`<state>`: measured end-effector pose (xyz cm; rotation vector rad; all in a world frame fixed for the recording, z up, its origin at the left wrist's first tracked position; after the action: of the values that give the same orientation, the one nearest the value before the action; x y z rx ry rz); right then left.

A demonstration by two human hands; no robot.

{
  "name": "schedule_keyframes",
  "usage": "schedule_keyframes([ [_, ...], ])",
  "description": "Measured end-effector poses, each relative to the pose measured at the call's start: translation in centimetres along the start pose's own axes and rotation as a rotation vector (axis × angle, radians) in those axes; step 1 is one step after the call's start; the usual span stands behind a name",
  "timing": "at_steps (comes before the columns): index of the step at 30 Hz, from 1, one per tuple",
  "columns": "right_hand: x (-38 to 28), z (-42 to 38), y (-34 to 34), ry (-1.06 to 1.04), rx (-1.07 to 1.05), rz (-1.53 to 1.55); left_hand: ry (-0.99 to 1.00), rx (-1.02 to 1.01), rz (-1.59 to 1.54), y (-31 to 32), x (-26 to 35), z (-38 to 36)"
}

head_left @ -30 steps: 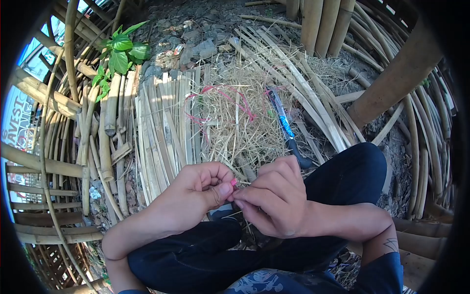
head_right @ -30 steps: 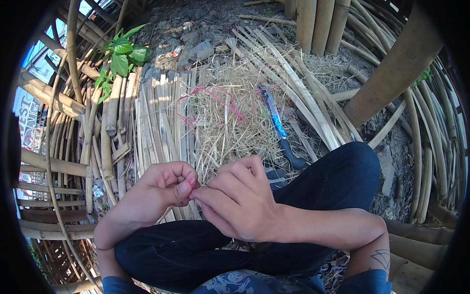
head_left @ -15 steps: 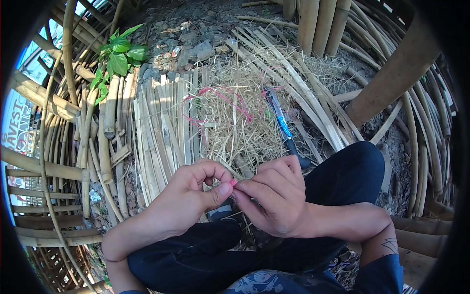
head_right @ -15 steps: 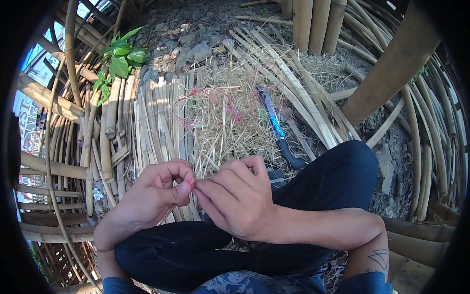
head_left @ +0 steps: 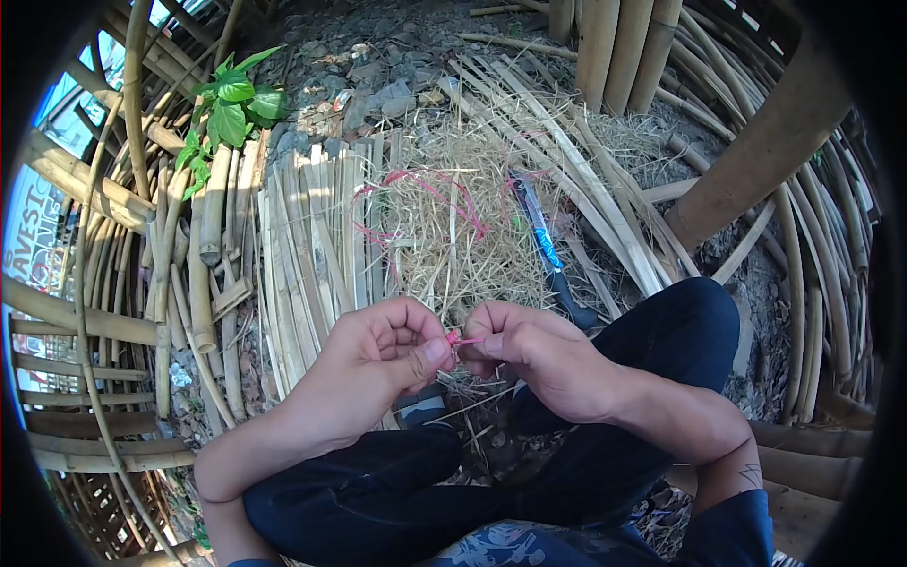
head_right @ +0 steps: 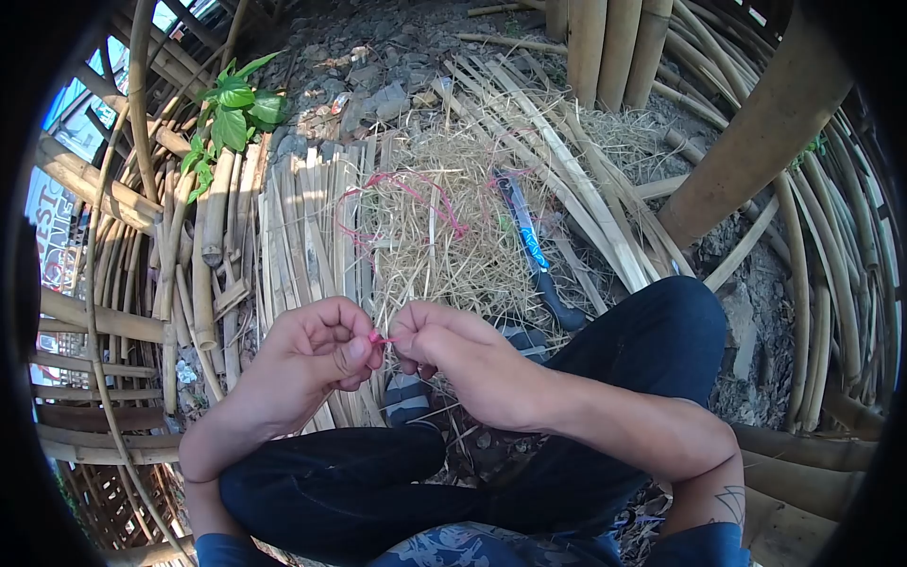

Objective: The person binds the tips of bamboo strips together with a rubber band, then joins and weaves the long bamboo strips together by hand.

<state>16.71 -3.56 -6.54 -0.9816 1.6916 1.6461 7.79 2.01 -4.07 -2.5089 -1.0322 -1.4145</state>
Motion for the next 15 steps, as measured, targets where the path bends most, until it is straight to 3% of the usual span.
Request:
schedule_keyframes([
  [2, 0.1, 0.0, -0.4, 0.042, 0.013, 0.005, -0.035, 0.063, 0.03, 0.1, 0.1, -0.1],
  [7, -2.1, 0.2, -1.0, -0.206, 0.091, 0.346, 0.001, 0.061, 0.005, -0.2, 0.2, 0.1],
  [15, -4.2, 0.6, -2.7, -0.324, 0.15, 0.587, -0.038, 0.033, 0.056, 0.2, -0.7, 0.4],
])
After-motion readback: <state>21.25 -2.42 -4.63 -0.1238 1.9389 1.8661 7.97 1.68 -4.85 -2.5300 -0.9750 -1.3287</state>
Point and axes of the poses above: each hand's wrist, its own z-axis towards the middle knuckle, its own y-axis out of the palm, x = y × z, the point moved 9 cm from there along z, towards the middle knuckle, and after that the axes turned 8 degrees about -y, right-handed, at the moved point
